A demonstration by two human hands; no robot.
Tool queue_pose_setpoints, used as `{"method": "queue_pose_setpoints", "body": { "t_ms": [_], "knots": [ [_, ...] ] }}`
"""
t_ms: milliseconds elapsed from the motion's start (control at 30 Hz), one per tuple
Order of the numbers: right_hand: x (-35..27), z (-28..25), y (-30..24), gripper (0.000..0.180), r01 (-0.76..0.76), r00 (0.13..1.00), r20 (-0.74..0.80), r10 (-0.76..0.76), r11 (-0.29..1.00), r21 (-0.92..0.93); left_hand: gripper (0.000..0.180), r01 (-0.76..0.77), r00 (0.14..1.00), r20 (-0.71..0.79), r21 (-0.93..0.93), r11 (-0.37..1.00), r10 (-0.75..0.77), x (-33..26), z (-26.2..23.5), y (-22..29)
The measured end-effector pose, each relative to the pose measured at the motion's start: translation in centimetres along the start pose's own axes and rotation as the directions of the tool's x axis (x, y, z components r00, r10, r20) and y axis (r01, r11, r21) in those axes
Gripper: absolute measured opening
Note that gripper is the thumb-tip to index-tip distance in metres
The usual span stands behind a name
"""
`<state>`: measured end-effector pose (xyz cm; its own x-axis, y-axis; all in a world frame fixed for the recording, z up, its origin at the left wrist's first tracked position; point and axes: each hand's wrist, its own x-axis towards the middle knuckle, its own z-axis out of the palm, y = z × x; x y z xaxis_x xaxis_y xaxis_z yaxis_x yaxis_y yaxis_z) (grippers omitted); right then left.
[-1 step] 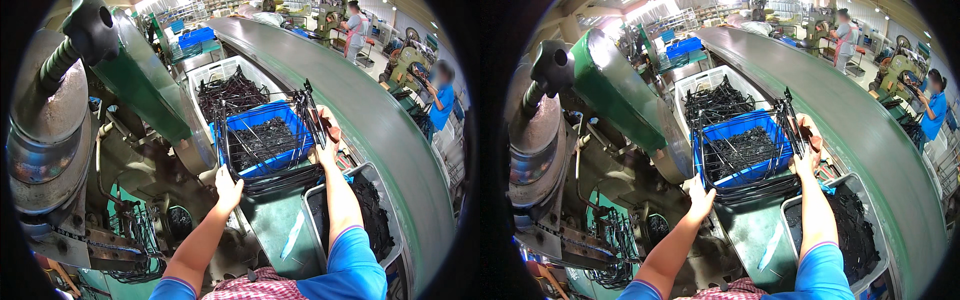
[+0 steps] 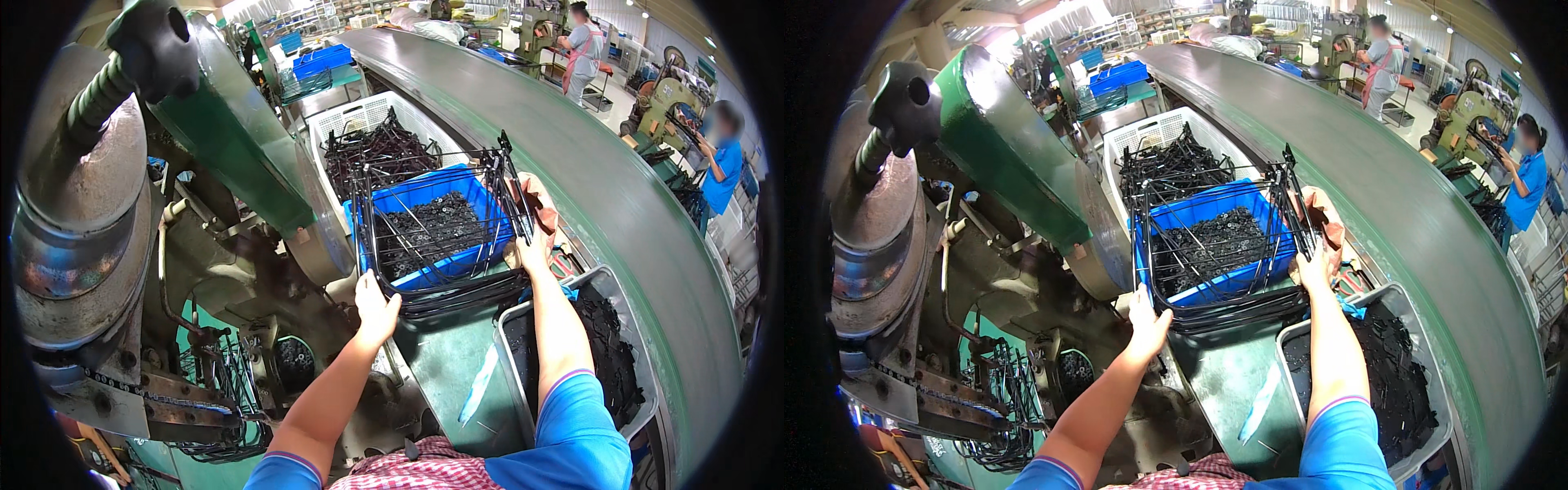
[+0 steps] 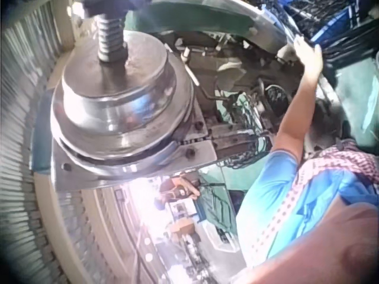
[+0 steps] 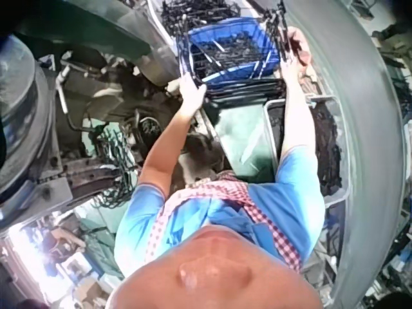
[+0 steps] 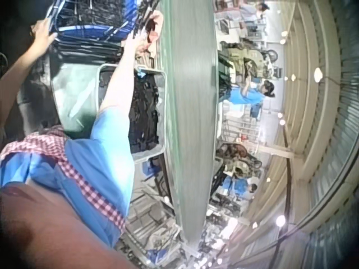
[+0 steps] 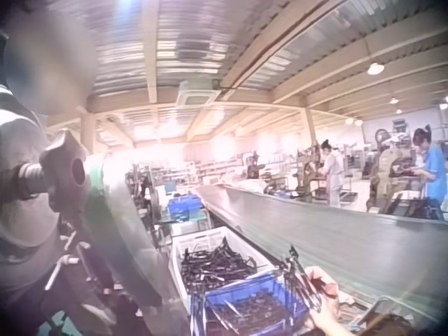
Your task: The person assembles wire baskets by inserting small black plastic clips into a press machine and attaching them to wire frames. The person repeatedly picks clips from a tray, positions them on the frame, operates the press, and places finished baskets into a white crate.
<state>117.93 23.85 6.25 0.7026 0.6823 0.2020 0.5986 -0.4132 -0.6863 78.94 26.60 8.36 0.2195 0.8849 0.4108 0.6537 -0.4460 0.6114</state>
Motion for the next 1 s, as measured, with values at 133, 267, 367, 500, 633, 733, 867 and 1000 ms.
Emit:
{"method": "queue_pose_setpoints", "body": {
  "t_ms": [133,267,367,500,633,733,867,1000],
  "knots": [
    [-0.9,-0.9,0.1,0.081,0.052,0.998,0.018,-0.053,0.996,0.077,0.084,-0.103,0.993,0.039,-0.095,0.990,0.107,-1.3,0.5,-0.9],
    [-3.2,-1.2,0.3,0.070,-0.008,0.996,-0.089,0.013,0.998,0.054,0.086,-0.123,0.988,0.070,-0.171,0.978,0.137,-4.4,-2.4,0.1],
    [-9.5,0.1,-2.4,0.054,0.255,0.955,-0.193,-0.225,0.956,0.144,0.077,-0.025,0.955,0.275,-0.302,0.953,0.113,-10.6,-6.3,-0.8],
    [-26.5,-2.0,-11.0,0.029,-0.205,0.819,0.547,-0.171,0.803,0.559,0.061,0.444,0.596,0.798,-0.426,0.788,0.095,-18.0,-17.1,-3.4],
    [-42.4,0.3,-18.6,0.028,-0.319,0.352,0.917,-0.189,0.896,0.308,0.052,0.598,0.658,0.753,-0.511,0.618,-0.014,-25.9,-28.7,-8.2],
    [-49.4,2.8,-27.5,0.034,-0.258,-0.158,0.942,-0.295,0.933,0.249,0.038,0.584,0.807,0.361,-0.602,0.544,-0.467,-30.6,-37.9,-13.3],
    [-56.6,9.5,-34.9,0.039,-0.213,-0.210,0.895,-0.394,0.911,0.352,0.041,0.360,0.438,-0.392,-0.748,0.557,-0.809,-39.1,-46.4,-26.2],
    [-62.5,17.7,-39.5,0.059,-0.510,-0.102,0.949,-0.297,0.835,0.207,0.071,0.435,0.016,-0.402,-0.822,0.369,-0.915,-45.3,-53.6,-36.2]
  ]
}}
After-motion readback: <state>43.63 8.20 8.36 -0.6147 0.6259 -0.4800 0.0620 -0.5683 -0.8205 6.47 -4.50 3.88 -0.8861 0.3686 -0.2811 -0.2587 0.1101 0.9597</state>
